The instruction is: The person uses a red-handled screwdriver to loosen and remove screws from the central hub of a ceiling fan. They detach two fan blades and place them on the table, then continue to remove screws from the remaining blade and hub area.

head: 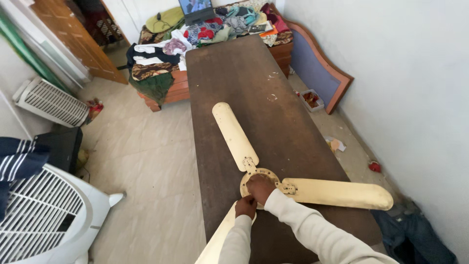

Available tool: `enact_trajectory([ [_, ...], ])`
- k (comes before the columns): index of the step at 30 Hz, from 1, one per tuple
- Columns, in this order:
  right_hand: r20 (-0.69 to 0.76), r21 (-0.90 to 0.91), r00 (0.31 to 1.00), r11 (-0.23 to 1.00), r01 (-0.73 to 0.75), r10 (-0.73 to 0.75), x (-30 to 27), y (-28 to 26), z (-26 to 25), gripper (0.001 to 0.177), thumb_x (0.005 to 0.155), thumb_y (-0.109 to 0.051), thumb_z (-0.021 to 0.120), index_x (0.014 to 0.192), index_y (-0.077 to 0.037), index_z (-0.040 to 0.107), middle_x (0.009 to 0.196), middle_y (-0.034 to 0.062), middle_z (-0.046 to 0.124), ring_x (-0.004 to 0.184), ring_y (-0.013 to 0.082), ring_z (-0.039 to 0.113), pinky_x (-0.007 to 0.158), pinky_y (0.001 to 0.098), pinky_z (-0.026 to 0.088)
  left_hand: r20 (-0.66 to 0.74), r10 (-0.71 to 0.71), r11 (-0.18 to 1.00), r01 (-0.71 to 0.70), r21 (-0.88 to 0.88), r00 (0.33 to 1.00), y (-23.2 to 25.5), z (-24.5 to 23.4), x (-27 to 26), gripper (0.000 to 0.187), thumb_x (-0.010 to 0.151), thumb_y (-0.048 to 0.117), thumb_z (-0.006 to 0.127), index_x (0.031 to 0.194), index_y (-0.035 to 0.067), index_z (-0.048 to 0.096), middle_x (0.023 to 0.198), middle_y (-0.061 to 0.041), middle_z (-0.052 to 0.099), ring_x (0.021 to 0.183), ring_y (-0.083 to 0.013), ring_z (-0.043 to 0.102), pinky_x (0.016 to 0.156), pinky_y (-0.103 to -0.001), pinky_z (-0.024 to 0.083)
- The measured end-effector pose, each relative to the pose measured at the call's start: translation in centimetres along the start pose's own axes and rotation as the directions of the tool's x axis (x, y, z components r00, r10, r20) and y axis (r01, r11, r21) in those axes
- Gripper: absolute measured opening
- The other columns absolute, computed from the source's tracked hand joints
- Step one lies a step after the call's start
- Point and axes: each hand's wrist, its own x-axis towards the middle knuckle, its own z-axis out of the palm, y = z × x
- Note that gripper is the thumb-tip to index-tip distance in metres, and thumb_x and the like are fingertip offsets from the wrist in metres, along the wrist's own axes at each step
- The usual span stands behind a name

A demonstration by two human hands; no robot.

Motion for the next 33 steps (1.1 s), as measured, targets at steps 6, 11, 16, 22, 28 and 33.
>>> enact_trajectory([
  [6,0.068,0.203,0.941,0.928,0.313,-0.332,0.4,0.2,-1.5,0.01,0.079,-0.012,0.066,0.086,-0.01,0.073,0.098,0.0082,0.074,0.101,0.0308,0.067,0.094,0.0441,0.052,-0.008,0.03,0.972,-0.027,0.231,1.0,0.6,0.3,0.6,0.026,0.091,0.033,0.071,0.105,0.012,0.077,0.102,-0.015,0.074,0.099,-0.0361,0.071,0.089,-0.048,0.056],
  [11,0.013,0.222,0.994,0.97,0.101,-0.107,-0.8,-1.7,-4.4,0.023,0.084,-0.023,0.071,0.098,-0.005,0.072,0.099,0.0147,0.072,0.098,0.0365,0.066,0.087,0.0483,0.05,-0.073,-0.104,0.982,0.114,0.152,0.992,0.7,0.9,0.3,0.026,0.092,0.034,0.07,0.101,0.01,0.077,0.103,-0.017,0.074,0.099,-0.0385,0.07,0.09,-0.048,0.057],
  [16,0.178,0.089,0.984,0.996,0.001,-0.017,-0.3,-1.7,-4.1,0.012,0.094,-0.019,0.065,0.097,-0.008,0.07,0.099,0.013,0.071,0.098,0.0322,0.069,0.088,0.0458,0.053,-0.041,-0.049,0.982,0.056,0.182,0.998,0.8,0.8,0.4,0.024,0.09,0.032,0.071,0.1,0.011,0.078,0.102,-0.015,0.076,0.099,-0.0363,0.071,0.091,-0.047,0.057],
  [22,0.268,0.141,0.949,0.982,0.129,-0.163,0.3,-0.5,-3.7,0.007,0.078,-0.012,0.067,0.074,-0.006,0.069,0.102,0.0092,0.068,0.098,0.029,0.065,0.082,0.042,0.054,-0.063,-0.038,0.998,0.041,0.05,0.997,0.4,0.5,0.2,0.024,0.085,0.026,0.074,0.104,0.011,0.076,0.103,-0.013,0.076,0.098,-0.0343,0.073,0.091,-0.046,0.058],
  [28,-0.037,0.274,0.989,0.95,0.15,-0.146,-0.5,-1.9,-5.2,0.024,0.078,-0.017,0.072,0.101,-0.009,0.073,0.098,0.0138,0.07,0.096,0.0369,0.065,0.08,0.0489,0.051,-0.043,-0.086,0.978,0.092,0.185,0.995,0.7,0.7,0.5,0.022,0.094,0.029,0.068,0.103,0.011,0.077,0.104,-0.016,0.075,0.101,-0.0367,0.07,0.092,-0.047,0.056],
  [33,0.197,0.054,0.977,0.994,-0.095,0.083,0.2,-2.2,-5.3,0.016,0.096,-0.023,0.064,0.101,-0.01,0.071,0.099,0.0145,0.072,0.099,0.0339,0.07,0.089,0.0473,0.054,-0.052,-0.065,0.995,0.069,0.075,0.997,0.4,0.7,0.2,0.023,0.09,0.028,0.069,0.106,0.015,0.078,0.102,-0.014,0.077,0.098,-0.0345,0.072,0.09,-0.046,0.057],
])
